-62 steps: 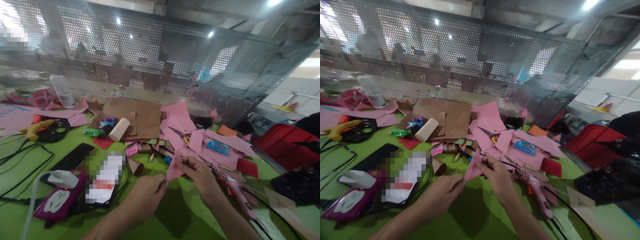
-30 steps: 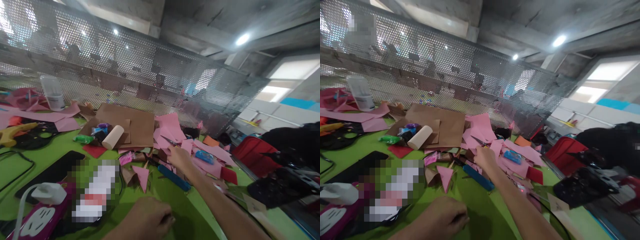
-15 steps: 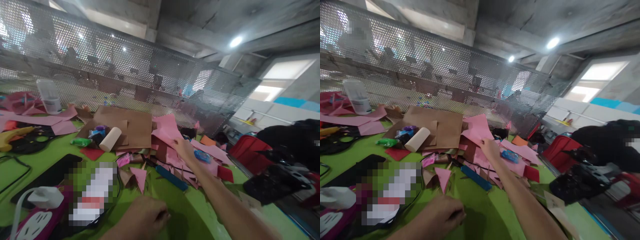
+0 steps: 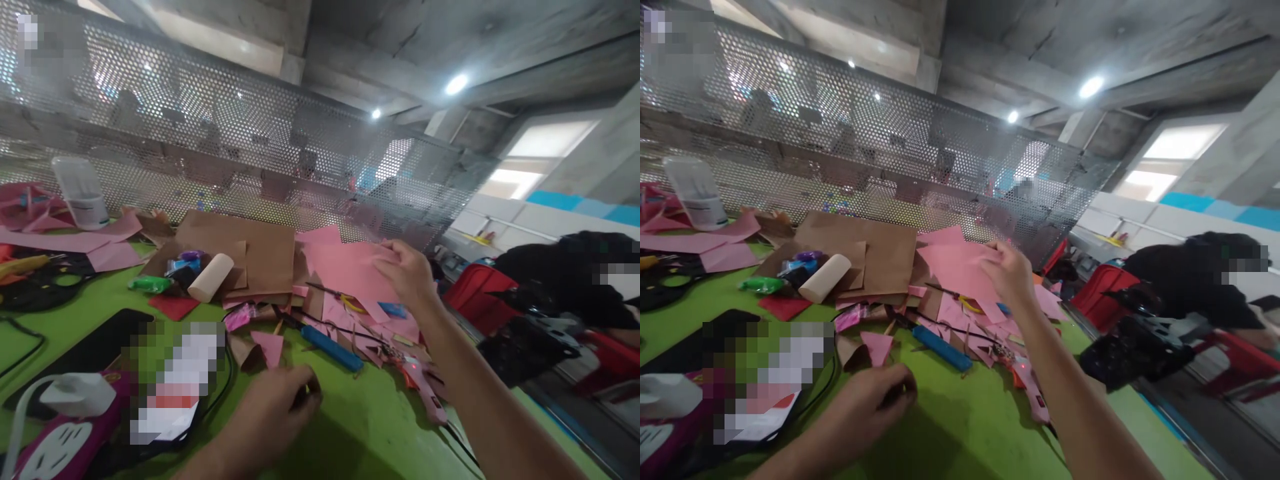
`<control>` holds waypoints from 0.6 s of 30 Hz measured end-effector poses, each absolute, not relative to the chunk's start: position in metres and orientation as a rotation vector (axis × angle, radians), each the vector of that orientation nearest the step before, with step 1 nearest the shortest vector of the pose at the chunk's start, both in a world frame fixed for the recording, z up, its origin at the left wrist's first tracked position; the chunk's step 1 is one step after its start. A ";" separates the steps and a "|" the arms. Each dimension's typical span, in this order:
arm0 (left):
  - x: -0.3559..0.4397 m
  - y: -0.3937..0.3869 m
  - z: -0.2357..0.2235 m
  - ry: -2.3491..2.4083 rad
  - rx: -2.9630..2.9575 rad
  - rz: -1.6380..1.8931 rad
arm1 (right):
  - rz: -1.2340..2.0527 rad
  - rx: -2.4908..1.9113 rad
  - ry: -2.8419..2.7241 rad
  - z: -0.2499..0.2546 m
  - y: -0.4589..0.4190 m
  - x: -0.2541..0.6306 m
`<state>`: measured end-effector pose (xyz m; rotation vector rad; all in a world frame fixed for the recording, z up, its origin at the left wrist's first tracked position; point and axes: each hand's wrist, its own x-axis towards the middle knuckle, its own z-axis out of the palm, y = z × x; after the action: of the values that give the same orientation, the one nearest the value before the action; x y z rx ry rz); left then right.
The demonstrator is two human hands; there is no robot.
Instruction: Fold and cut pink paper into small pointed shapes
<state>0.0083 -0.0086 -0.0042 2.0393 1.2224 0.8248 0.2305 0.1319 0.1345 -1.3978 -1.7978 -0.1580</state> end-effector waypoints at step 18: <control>-0.002 -0.138 -0.043 1.706 2.512 1.540 | 0.385 -0.713 -2.477 0.009 -0.078 0.231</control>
<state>-0.0025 -0.1380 -0.0428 2.5121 1.7061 1.5400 0.2312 -0.0778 0.0095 -0.7133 -2.4768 0.3848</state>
